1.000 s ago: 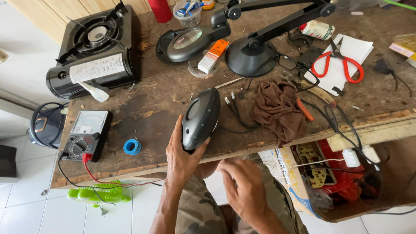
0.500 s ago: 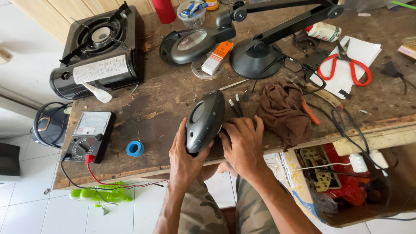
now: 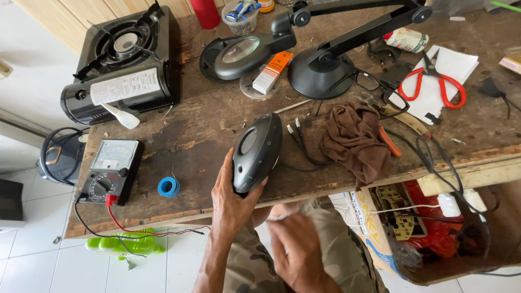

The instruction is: The person uses a soldering iron to work on the internal circuit board of a disassembled electronic device. After soldering, the person reassembles the device by placing the top cover back on and pressing it into place.

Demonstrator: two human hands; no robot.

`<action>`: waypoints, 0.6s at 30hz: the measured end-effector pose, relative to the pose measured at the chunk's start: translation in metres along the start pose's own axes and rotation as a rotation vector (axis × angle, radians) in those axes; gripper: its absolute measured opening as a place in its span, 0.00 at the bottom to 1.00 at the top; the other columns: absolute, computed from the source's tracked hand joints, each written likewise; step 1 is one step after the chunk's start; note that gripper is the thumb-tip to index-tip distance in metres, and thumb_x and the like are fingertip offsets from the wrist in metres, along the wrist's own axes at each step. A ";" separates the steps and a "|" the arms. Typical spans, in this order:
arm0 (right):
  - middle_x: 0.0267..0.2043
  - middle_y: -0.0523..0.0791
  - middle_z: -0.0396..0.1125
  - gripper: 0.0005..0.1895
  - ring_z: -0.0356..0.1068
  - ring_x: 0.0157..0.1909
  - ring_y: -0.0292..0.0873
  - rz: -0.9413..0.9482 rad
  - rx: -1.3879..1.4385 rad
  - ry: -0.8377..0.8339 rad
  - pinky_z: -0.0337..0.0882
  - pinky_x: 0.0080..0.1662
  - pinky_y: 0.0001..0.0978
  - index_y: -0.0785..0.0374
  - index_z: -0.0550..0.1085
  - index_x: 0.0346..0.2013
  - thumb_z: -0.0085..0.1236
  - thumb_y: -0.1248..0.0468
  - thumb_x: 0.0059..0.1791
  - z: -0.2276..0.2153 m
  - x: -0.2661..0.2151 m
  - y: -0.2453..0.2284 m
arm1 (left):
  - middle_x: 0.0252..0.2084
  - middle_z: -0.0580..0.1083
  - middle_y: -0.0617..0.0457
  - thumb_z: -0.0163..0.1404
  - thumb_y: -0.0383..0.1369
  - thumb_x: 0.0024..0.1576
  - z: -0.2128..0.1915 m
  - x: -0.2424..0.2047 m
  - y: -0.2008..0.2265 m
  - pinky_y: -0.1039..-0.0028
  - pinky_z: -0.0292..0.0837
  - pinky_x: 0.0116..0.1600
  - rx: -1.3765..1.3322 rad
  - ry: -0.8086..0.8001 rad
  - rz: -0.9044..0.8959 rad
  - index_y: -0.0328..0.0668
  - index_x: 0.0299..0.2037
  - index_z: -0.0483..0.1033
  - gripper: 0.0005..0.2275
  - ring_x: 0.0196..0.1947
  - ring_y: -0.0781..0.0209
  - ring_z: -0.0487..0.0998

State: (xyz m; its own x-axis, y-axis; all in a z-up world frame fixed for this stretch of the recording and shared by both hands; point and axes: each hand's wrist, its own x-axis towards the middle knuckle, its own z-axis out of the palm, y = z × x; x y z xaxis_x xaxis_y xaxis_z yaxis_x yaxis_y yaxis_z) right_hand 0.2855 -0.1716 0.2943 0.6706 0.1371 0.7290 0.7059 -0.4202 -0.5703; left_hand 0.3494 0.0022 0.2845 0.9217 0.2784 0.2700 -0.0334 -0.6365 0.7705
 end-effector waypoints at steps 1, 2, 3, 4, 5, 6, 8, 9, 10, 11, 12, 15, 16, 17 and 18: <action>0.30 0.47 0.71 0.07 0.66 0.31 0.46 0.033 0.049 -0.105 0.66 0.41 0.41 0.67 0.78 0.39 0.51 0.73 0.57 0.005 -0.019 0.004 | 0.72 0.76 0.45 0.68 0.44 0.51 0.000 0.000 -0.001 0.60 0.72 0.70 0.002 0.005 -0.005 0.45 0.79 0.63 0.44 0.71 0.47 0.77; 0.29 0.47 0.70 0.06 0.68 0.31 0.47 0.065 0.097 -0.209 0.69 0.39 0.41 0.68 0.80 0.42 0.55 0.72 0.57 0.009 -0.038 0.008 | 0.71 0.77 0.45 0.68 0.45 0.50 0.001 -0.001 -0.002 0.60 0.72 0.69 0.003 0.010 -0.011 0.46 0.79 0.63 0.44 0.69 0.48 0.78; 0.29 0.47 0.70 0.06 0.68 0.31 0.47 0.067 0.098 -0.210 0.69 0.39 0.41 0.68 0.80 0.42 0.55 0.72 0.57 0.020 -0.064 0.024 | 0.71 0.77 0.45 0.68 0.45 0.50 0.001 -0.001 0.000 0.60 0.72 0.69 0.004 0.009 -0.012 0.46 0.79 0.63 0.44 0.69 0.48 0.78; 0.30 0.47 0.73 0.05 0.70 0.34 0.51 0.227 0.090 -0.437 0.70 0.40 0.46 0.63 0.78 0.41 0.54 0.68 0.56 0.030 -0.090 0.040 | 0.71 0.77 0.45 0.68 0.45 0.50 0.001 0.000 0.001 0.60 0.73 0.69 0.004 0.011 -0.022 0.47 0.79 0.64 0.44 0.69 0.47 0.79; 0.32 0.47 0.75 0.04 0.73 0.37 0.55 0.382 0.083 -0.665 0.70 0.41 0.50 0.58 0.76 0.39 0.54 0.65 0.56 0.040 -0.116 0.056 | 0.70 0.77 0.45 0.69 0.45 0.50 0.001 -0.001 0.002 0.59 0.74 0.68 0.002 0.013 -0.033 0.48 0.79 0.64 0.43 0.69 0.47 0.79; 0.32 0.47 0.75 0.04 0.73 0.37 0.55 0.383 0.084 -0.666 0.70 0.41 0.50 0.58 0.76 0.39 0.54 0.65 0.56 0.038 -0.119 0.056 | 0.70 0.77 0.45 0.69 0.45 0.50 0.000 -0.004 0.002 0.59 0.74 0.68 0.003 0.013 -0.035 0.48 0.79 0.64 0.43 0.69 0.47 0.79; 0.49 0.53 0.74 0.08 0.72 0.55 0.61 0.460 -0.204 -1.290 0.71 0.58 0.56 0.62 0.77 0.46 0.52 0.67 0.55 0.036 -0.117 0.059 | 0.72 0.76 0.45 0.68 0.45 0.50 0.000 -0.002 0.004 0.58 0.72 0.70 0.009 0.002 -0.055 0.50 0.80 0.63 0.44 0.71 0.46 0.77; 0.49 0.53 0.74 0.08 0.72 0.55 0.61 0.457 -0.202 -1.290 0.71 0.58 0.56 0.62 0.77 0.46 0.52 0.67 0.55 0.038 -0.119 0.059 | 0.72 0.76 0.45 0.68 0.45 0.50 0.000 -0.002 0.003 0.58 0.72 0.70 0.011 0.004 -0.054 0.50 0.80 0.63 0.44 0.71 0.46 0.77; 0.50 0.52 0.74 0.09 0.72 0.55 0.61 0.452 -0.185 -1.291 0.69 0.59 0.56 0.61 0.77 0.47 0.53 0.68 0.54 0.039 -0.120 0.058 | 0.72 0.76 0.44 0.68 0.45 0.50 0.000 -0.002 0.003 0.58 0.72 0.70 0.008 0.011 -0.036 0.49 0.79 0.63 0.44 0.71 0.45 0.78; 0.52 0.51 0.73 0.10 0.72 0.56 0.60 0.446 -0.168 -1.290 0.68 0.60 0.55 0.60 0.76 0.49 0.53 0.69 0.53 0.041 -0.121 0.059 | 0.71 0.77 0.42 0.68 0.45 0.51 0.000 -0.001 0.002 0.58 0.73 0.70 0.005 0.019 -0.016 0.47 0.79 0.64 0.43 0.70 0.45 0.78; 0.52 0.51 0.73 0.10 0.72 0.56 0.60 0.442 -0.167 -1.287 0.68 0.60 0.55 0.60 0.76 0.49 0.53 0.69 0.53 0.043 -0.123 0.062 | 0.71 0.77 0.42 0.68 0.45 0.51 0.001 -0.001 0.001 0.58 0.73 0.70 0.006 0.022 -0.013 0.47 0.79 0.64 0.43 0.70 0.45 0.78; 0.53 0.50 0.71 0.10 0.70 0.58 0.59 0.520 -0.154 -1.290 0.68 0.61 0.55 0.59 0.74 0.50 0.50 0.65 0.55 0.045 -0.132 0.066 | 0.71 0.77 0.42 0.69 0.45 0.50 0.002 -0.004 0.000 0.59 0.72 0.70 0.014 0.029 -0.004 0.47 0.79 0.64 0.44 0.70 0.45 0.78; 0.50 0.50 0.72 0.08 0.71 0.54 0.60 0.460 -0.160 -1.264 0.69 0.57 0.58 0.60 0.74 0.46 0.51 0.65 0.54 0.045 -0.133 0.067 | 0.72 0.76 0.42 0.68 0.45 0.50 0.002 -0.004 0.000 0.58 0.72 0.70 0.023 0.027 -0.018 0.47 0.79 0.64 0.44 0.71 0.45 0.78; 0.46 0.50 0.73 0.06 0.73 0.50 0.61 0.398 -0.167 -1.235 0.70 0.52 0.60 0.60 0.74 0.42 0.51 0.65 0.53 0.045 -0.133 0.069 | 0.72 0.76 0.43 0.68 0.46 0.50 0.002 -0.003 0.001 0.57 0.72 0.70 0.030 0.026 -0.028 0.48 0.79 0.64 0.44 0.71 0.45 0.77; 0.46 0.50 0.73 0.06 0.73 0.50 0.61 0.400 -0.167 -1.232 0.70 0.52 0.60 0.60 0.74 0.42 0.51 0.65 0.53 0.046 -0.136 0.071 | 0.72 0.76 0.43 0.68 0.46 0.50 0.003 -0.003 0.001 0.57 0.72 0.70 0.031 0.024 -0.024 0.48 0.79 0.64 0.44 0.71 0.45 0.77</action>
State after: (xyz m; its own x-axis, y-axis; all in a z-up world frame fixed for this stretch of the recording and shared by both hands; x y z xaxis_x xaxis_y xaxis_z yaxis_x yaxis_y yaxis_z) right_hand 0.2548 -0.1791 0.1370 0.6566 0.6665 -0.3532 0.4332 -0.7165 -0.5468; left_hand 0.3473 -0.0016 0.2828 0.9125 0.3110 0.2657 0.0010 -0.6512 0.7589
